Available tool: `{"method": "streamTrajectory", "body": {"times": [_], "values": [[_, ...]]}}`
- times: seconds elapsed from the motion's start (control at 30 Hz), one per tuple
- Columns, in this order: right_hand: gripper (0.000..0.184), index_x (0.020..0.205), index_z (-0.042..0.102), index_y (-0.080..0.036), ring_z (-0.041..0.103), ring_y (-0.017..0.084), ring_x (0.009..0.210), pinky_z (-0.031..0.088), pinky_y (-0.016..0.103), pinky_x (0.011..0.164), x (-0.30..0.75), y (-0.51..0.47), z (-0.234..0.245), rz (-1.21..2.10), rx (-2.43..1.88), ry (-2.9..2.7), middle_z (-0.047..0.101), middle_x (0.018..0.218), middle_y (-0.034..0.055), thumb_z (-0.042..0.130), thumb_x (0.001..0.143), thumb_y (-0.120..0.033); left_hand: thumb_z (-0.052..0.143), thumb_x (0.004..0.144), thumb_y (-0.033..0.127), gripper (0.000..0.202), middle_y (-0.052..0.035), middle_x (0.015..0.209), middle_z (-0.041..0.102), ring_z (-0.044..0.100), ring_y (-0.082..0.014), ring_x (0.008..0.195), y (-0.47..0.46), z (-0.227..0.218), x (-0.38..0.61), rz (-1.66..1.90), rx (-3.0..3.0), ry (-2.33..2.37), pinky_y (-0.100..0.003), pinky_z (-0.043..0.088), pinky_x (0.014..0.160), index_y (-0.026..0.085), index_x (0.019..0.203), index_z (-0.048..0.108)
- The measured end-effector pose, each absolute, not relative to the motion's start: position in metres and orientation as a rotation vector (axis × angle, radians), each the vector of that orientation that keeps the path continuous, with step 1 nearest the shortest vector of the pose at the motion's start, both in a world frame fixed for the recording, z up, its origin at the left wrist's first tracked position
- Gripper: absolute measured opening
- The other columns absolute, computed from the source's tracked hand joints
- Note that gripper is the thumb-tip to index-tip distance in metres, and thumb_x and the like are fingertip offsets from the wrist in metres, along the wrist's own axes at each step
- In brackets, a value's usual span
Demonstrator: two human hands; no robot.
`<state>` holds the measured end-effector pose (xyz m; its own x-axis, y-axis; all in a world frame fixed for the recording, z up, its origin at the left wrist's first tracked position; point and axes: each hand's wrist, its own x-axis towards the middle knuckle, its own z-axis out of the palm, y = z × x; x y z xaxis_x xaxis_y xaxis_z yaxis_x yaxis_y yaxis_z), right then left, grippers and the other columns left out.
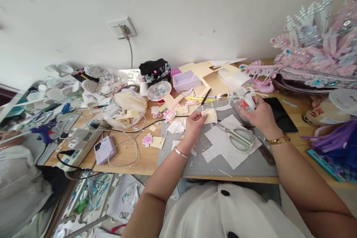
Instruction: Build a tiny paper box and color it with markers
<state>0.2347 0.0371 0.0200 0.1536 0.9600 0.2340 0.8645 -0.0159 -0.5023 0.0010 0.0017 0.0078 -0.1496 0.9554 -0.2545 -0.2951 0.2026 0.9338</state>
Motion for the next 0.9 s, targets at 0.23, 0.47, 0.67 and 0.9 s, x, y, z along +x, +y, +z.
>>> {"method": "streamTrajectory", "body": {"times": [0.23, 0.47, 0.67, 0.9], "values": [[0.063, 0.111, 0.063, -0.017, 0.068, 0.036, 0.082, 0.048, 0.039, 0.066, 0.213, 0.022, 0.021, 0.051, -1.873, -1.845, 0.072, 0.085, 0.0137, 0.069, 0.068, -0.063, 0.088, 0.055, 0.046, 0.041, 0.0059, 0.056, 0.052, 0.043, -0.0083, 0.055, 0.003, 0.006, 0.001, 1.296, 0.762, 1.329, -0.023, 0.032, 0.055, 0.017, 0.072, 0.064], [0.061, 0.113, 0.063, -0.016, 0.068, 0.034, 0.08, 0.044, 0.036, 0.062, 0.224, 0.027, 0.027, -0.006, -2.015, -1.759, 0.073, 0.087, 0.0143, 0.065, 0.073, -0.062, 0.086, 0.058, 0.045, 0.04, 0.0046, 0.057, 0.057, 0.044, -0.0079, 0.054, 0.001, 0.005, 0.002, 1.271, 0.803, 1.314, -0.022, 0.032, 0.054, 0.017, 0.074, 0.063], [0.058, 0.107, 0.064, -0.019, 0.068, 0.033, 0.077, 0.042, 0.035, 0.06, 0.212, 0.018, 0.026, -0.058, -1.839, -1.901, 0.073, 0.08, 0.0115, 0.065, 0.071, -0.065, 0.085, 0.058, 0.044, 0.037, 0.0038, 0.058, 0.059, 0.045, -0.0081, 0.053, 0.0, 0.006, 0.003, 1.275, 0.809, 1.327, -0.022, 0.031, 0.053, 0.017, 0.073, 0.064], [0.047, 0.108, 0.064, -0.018, 0.066, 0.032, 0.073, 0.039, 0.034, 0.059, 0.203, 0.015, 0.022, -0.121, -1.881, -1.981, 0.071, 0.076, 0.0119, 0.058, 0.079, -0.055, 0.085, 0.057, 0.042, 0.035, 0.0039, 0.057, 0.058, 0.043, -0.008, 0.052, 0.001, 0.008, 0.003, 1.302, 0.802, 1.342, -0.022, 0.03, 0.052, 0.018, 0.071, 0.064]]}}
